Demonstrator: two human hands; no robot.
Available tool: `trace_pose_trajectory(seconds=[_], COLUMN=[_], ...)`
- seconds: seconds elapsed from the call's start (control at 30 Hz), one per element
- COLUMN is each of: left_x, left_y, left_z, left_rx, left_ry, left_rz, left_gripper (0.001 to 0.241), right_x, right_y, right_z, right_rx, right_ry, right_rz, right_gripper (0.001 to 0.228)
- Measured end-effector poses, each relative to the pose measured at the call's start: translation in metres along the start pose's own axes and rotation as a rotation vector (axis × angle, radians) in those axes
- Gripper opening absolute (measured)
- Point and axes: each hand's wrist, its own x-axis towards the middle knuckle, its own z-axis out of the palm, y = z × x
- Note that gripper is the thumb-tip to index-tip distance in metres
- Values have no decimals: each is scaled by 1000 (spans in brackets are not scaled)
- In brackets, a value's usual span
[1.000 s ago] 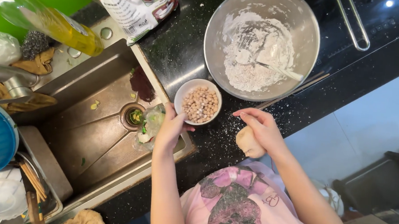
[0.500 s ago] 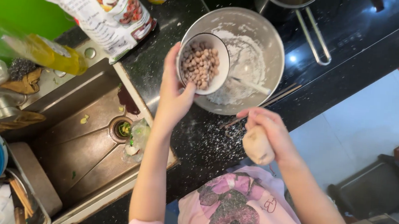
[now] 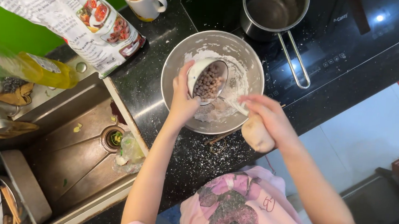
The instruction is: Preparing dough by mixing it with beans in a kitchen setting.
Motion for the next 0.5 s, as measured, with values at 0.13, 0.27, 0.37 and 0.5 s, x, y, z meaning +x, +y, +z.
trace_pose_trajectory(seconds=[0.13, 0.27, 0.37, 0.5], left_x=[-2, -3, -4, -11], left_y=[0, 6, 14, 6], left_z=[3, 7, 4, 6], left_rx=[57, 104, 123, 229], left_ry=[18, 111, 161, 191], left_rz=[114, 194, 236, 421], left_gripper=[101, 101, 101, 93], right_x=[61, 109, 131, 123], right_y=[-36, -48, -38, -30], right_z=[-2, 12, 18, 9], right_rx=[-253, -531, -595, -523], right_ry=[-80, -192, -340, -496], right_rz=[47, 65, 33, -105], right_gripper=[51, 67, 75, 81])
